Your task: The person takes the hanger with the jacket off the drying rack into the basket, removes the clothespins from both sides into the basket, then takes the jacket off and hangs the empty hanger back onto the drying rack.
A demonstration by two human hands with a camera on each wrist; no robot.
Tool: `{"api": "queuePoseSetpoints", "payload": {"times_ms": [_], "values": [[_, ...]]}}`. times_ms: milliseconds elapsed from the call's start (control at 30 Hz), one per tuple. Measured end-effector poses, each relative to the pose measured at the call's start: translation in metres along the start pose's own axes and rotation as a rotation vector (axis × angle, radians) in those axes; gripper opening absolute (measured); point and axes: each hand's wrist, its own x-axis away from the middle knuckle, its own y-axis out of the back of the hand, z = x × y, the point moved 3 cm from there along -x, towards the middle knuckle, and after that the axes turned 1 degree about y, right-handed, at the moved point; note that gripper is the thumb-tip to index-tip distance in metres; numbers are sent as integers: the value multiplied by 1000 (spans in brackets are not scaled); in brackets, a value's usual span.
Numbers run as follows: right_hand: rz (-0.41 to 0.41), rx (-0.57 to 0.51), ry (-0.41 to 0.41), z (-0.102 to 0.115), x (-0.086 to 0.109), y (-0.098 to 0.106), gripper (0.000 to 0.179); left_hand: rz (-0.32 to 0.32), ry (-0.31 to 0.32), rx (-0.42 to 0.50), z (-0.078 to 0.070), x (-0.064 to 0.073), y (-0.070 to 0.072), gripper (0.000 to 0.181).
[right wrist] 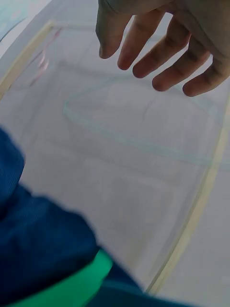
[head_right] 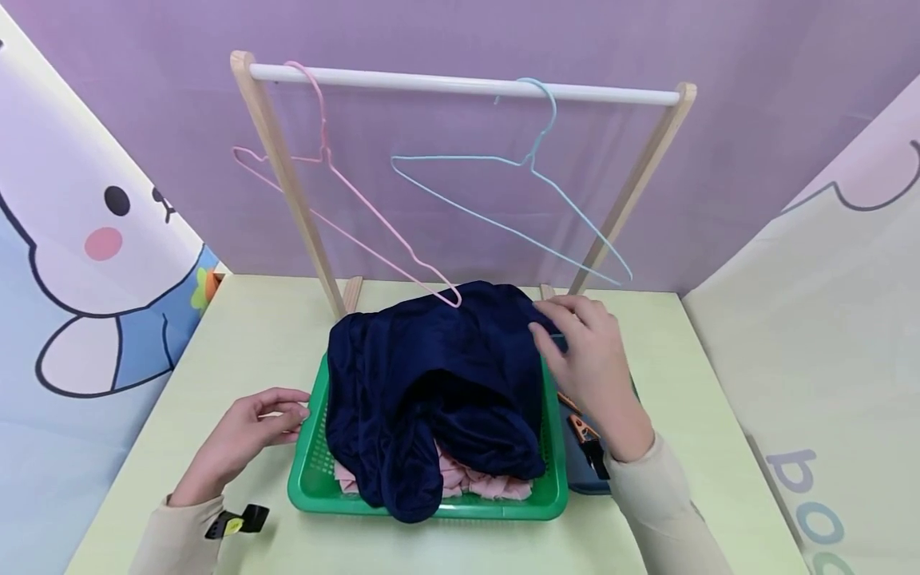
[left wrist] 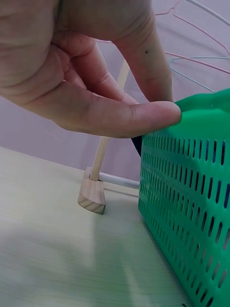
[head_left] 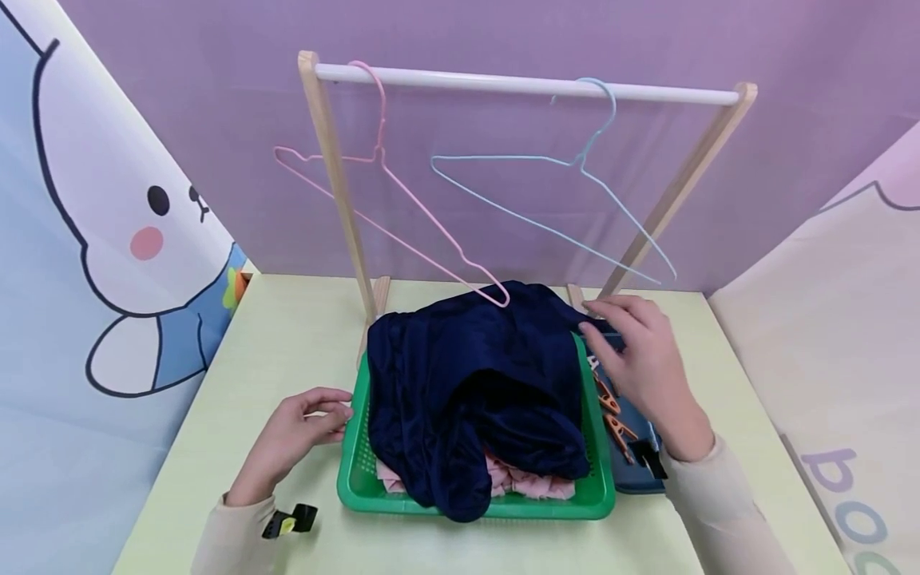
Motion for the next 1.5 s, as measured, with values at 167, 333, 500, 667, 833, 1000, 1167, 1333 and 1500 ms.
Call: {"api": "queuePoseSetpoints", "payload": {"times_ms": [167, 333, 500, 667, 833, 1000, 1167, 1333, 1500], "values": [[334, 37, -190, -31, 1, -38, 32, 2, -3, 6, 0, -1, 1, 36], [574, 23, -355, -73, -6, -76, 41, 4, -7, 0, 1, -1, 2, 36], [671, -8, -398, -98, -9, -101, 37, 15, -5, -1, 2, -2, 1, 37], [622, 25, -293, -100, -12, -102, 10, 20, -5, -6, 1, -3, 0, 37], [558, 44, -254, -88, -10, -92, 8, 21, -4, -3, 0, -4, 0, 37], [455, 70, -212, -65, -4, -72, 11, 31, 3, -5, 0, -6, -1, 35], [267, 74, -46, -34, -9, -44, 6, 33, 1, -10, 0, -8, -1, 36], [86, -7, 114, -6, -25, -20, 10, 37, 1, -15, -2, -8, -1, 38], [-2, -76, 227, 25, -36, -1, 8, 38, -6, -27, -3, -8, -3, 40]]}}
